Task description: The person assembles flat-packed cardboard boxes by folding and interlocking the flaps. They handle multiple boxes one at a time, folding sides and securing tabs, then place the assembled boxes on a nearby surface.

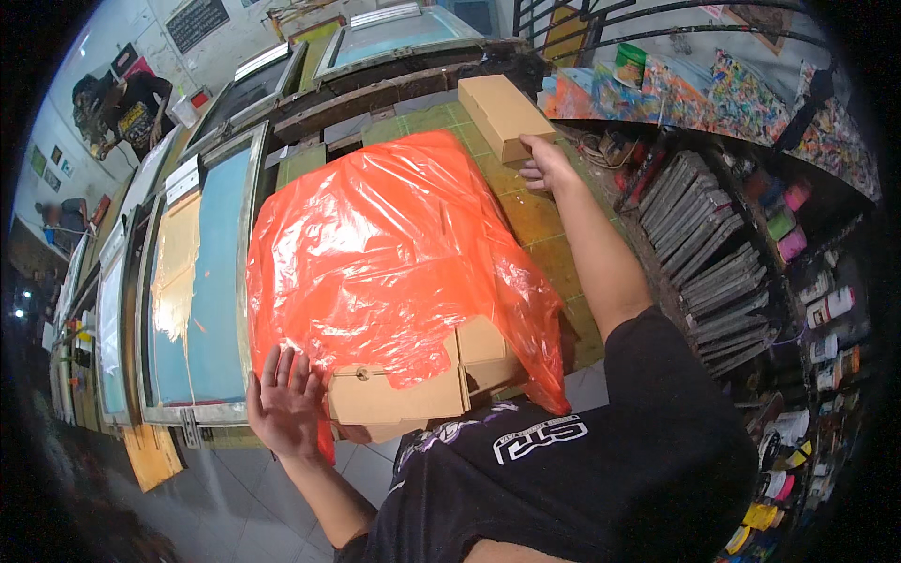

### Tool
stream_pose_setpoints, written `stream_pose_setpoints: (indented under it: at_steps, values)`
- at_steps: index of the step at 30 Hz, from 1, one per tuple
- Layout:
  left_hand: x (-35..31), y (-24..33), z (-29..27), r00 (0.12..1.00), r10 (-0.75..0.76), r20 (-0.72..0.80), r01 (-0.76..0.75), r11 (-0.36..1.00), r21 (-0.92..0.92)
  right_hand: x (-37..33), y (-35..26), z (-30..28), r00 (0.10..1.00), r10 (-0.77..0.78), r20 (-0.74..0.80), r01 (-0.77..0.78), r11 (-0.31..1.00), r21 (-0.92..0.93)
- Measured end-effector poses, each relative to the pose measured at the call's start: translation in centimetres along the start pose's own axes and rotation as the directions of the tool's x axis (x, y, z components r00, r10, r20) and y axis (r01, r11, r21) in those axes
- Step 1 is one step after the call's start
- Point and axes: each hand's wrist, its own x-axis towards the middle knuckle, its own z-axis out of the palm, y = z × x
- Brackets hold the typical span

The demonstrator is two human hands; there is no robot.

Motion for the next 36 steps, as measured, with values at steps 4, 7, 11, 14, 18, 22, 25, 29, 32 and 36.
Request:
stream_pose_setpoints:
  at_steps: [4,7,11,14,18,22,25,29,32,36]
  values:
    - [0.1,0.1,-1.0,0.997,0.039,0.061,-0.042,0.998,0.036,8.4,3.7,-3.6,0.781,-0.5,-0.373,0.394,0.859,-0.325]
    - [-0.8,0.5,-1.1,0.995,0.083,0.052,-0.088,0.991,0.099,3.0,0.7,-0.4,0.589,-0.767,-0.256,0.454,0.575,-0.68]
    - [-0.6,0.3,-1.1,0.993,0.097,0.074,-0.107,0.983,0.151,3.2,0.2,1.4,0.286,-0.949,0.136,0.356,-0.027,-0.934]
    - [-0.6,0.4,-1.4,0.988,0.135,0.073,-0.146,0.973,0.178,1.6,0.1,1.5,0.697,-0.647,0.31,0.33,-0.095,-0.939]
    - [-0.3,-0.7,-2.5,0.912,0.325,0.249,-0.394,0.863,0.317,1.5,-0.7,1.8,0.747,-0.58,0.325,0.343,-0.083,-0.936]
    - [-0.1,-3.3,0.0,0.894,0.285,0.345,-0.444,0.467,0.765,2.5,-2.1,1.4,0.76,-0.523,0.387,0.373,-0.137,-0.918]
    - [-1.0,-3.8,1.4,0.8,-0.019,0.599,-0.599,-0.065,0.798,-1.2,-0.7,2.2,0.489,-0.798,0.352,0.575,-0.009,-0.818]
    - [-3.3,-4.0,1.5,0.773,-0.079,0.63,-0.633,-0.167,0.756,-12.4,1.4,1.7,0.171,-0.807,0.565,0.935,-0.049,-0.352]
    - [-3.8,-3.5,0.3,0.722,-0.092,0.685,-0.682,-0.258,0.684,-19.5,2.6,0.6,0.055,-0.717,0.695,0.993,-0.033,-0.113]
    - [-3.9,-4.6,-0.7,0.681,-0.053,0.73,-0.708,-0.302,0.638,-22.6,3.3,-0.3,0.11,-0.704,0.702,0.994,0.097,-0.058]
